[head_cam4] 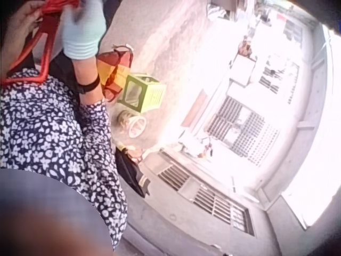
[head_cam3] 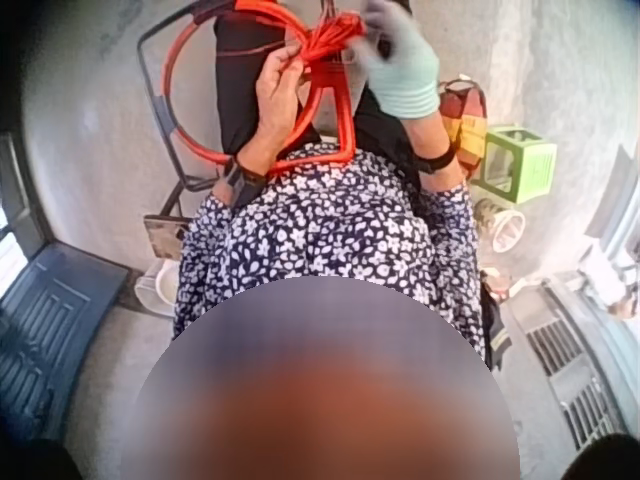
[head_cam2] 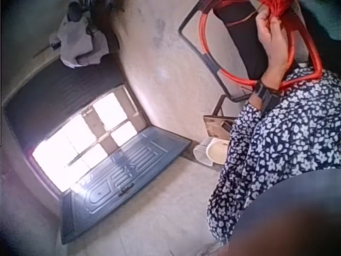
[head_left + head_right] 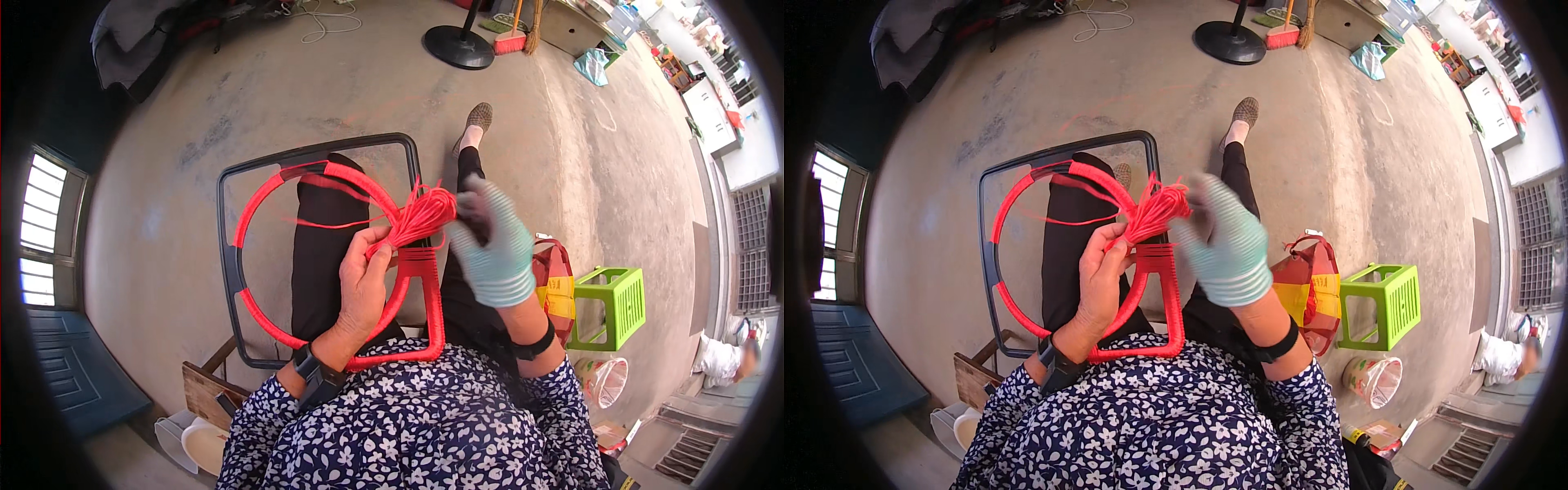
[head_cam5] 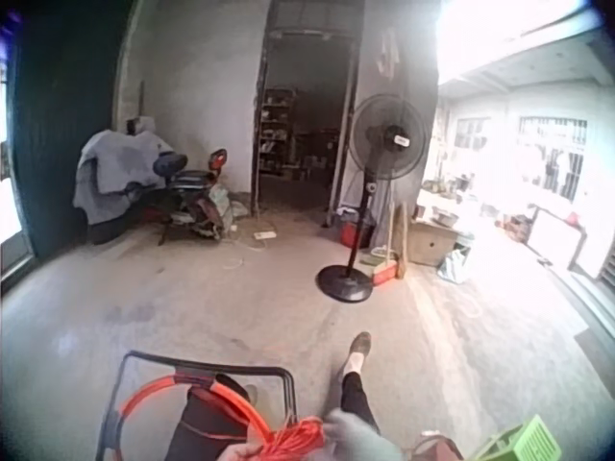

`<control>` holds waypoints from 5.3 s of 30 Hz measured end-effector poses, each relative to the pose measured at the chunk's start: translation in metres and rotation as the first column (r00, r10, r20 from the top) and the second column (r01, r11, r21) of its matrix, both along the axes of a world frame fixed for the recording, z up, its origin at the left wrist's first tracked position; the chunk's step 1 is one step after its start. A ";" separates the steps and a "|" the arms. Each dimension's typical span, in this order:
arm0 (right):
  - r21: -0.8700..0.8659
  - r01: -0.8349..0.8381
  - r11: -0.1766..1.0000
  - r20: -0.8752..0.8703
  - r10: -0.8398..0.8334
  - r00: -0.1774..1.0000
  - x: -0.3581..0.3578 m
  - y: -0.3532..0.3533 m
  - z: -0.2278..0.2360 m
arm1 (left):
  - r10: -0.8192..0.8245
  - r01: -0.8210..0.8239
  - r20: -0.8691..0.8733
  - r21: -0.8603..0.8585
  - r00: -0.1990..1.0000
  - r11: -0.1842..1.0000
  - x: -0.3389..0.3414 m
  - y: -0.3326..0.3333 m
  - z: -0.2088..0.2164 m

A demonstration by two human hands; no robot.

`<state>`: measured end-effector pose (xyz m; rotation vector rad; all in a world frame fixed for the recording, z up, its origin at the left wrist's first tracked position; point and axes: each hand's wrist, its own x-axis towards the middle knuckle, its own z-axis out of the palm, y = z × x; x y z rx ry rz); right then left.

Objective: The person is weaving a red plastic cord around a black and red chair frame.

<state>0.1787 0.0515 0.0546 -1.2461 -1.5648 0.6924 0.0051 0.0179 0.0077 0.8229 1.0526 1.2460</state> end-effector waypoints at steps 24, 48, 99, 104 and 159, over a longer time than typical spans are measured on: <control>-0.268 -0.171 0.948 0.024 0.184 0.983 0.032 0.011 -0.043 | -0.083 0.195 0.338 -0.313 0.937 0.929 0.001 0.003 -0.009; -0.708 -0.616 0.346 -0.613 0.132 0.779 0.047 0.007 -0.077 | -0.067 0.126 0.327 -0.164 0.943 0.978 0.003 0.002 -0.009; -0.614 -0.238 0.752 -0.441 -0.077 0.894 0.073 -0.020 -0.021 | -0.176 0.272 0.339 -0.259 0.924 0.927 -0.006 0.003 -0.007; -0.690 -0.529 0.494 0.185 0.827 0.531 0.068 -0.024 -0.026 | -0.063 0.091 0.172 -0.155 0.983 0.984 0.000 0.000 -0.016; -0.430 -0.551 0.715 -0.896 -0.260 0.361 0.066 -0.008 -0.071 | -0.114 0.154 0.169 -0.251 0.979 0.956 -0.001 0.003 0.001</control>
